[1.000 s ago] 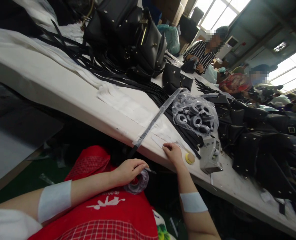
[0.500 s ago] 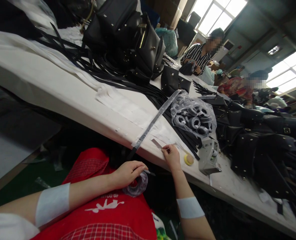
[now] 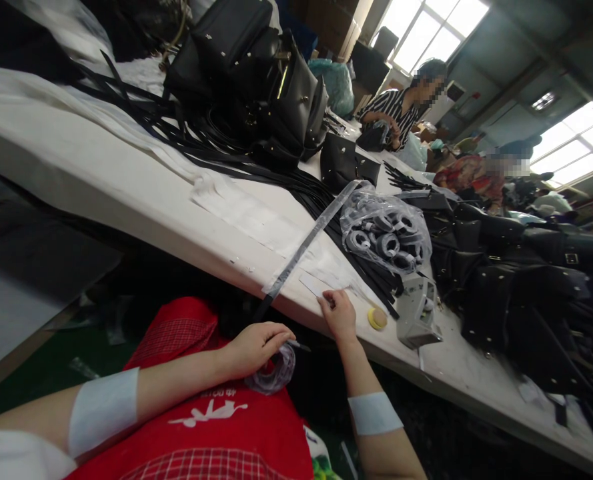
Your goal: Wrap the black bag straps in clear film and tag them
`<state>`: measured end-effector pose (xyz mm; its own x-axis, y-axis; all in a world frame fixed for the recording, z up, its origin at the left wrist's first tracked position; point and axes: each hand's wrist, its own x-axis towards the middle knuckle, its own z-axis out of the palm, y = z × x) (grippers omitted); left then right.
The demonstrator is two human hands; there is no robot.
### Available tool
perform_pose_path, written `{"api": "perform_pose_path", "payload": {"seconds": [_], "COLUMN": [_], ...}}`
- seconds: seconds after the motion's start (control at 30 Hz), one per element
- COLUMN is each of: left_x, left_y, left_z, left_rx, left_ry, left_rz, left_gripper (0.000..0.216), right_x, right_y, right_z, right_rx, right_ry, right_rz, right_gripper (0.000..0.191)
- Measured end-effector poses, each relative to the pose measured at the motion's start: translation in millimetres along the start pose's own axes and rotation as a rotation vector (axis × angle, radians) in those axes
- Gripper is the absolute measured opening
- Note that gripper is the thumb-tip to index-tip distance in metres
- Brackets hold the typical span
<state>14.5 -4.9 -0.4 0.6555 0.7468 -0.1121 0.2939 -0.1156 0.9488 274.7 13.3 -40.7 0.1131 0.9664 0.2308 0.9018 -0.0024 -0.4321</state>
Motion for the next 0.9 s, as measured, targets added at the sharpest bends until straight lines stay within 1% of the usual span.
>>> {"api": "perform_pose_path", "payload": {"seconds": [0.13, 0.2, 0.33, 0.5, 0.6, 0.73, 0.9], "left_x": [-0.7, -0.9, -0.8, -0.4, -0.4, -0.5, -0.4], "left_y": [1.1, 2.2, 3.4, 0.9, -1.6, -2.3, 0.1], "left_z": [-0.1, -0.3, -0.5, 0.1, 0.7, 1.2, 1.1], "left_rx": [0.003, 0.005, 0.004, 0.002, 0.003, 0.0, 0.007], "left_ry": [-0.001, -0.002, -0.001, -0.005, -0.001, 0.004, 0.005], "left_rz": [-0.004, -0.007, -0.007, 0.003, 0.001, 0.0, -0.001], "left_gripper": [0.037, 0.037, 0.036, 0.036, 0.036, 0.035, 0.034], "right_x": [-1.8, -2.3, -1.3, -1.2, -2.1, -0.1, 7.1], "right_y": [1.7, 2.5, 1.7, -4.5, -6.4, -3.7, 2.6], "right_z": [4.9, 5.6, 3.3, 1.5, 3.9, 5.6, 1.9], "right_rx": [-0.025, -0.029, -0.029, -0.035, -0.029, -0.004, 0.004], "right_ry": [0.035, 0.05, 0.052, 0.042, 0.059, 0.06, 0.047], "right_rz": [-0.045, -0.054, -0.049, -0.023, -0.012, -0.012, 0.006], "right_gripper": [0.019, 0.021, 0.026, 0.023, 0.022, 0.023, 0.028]}}
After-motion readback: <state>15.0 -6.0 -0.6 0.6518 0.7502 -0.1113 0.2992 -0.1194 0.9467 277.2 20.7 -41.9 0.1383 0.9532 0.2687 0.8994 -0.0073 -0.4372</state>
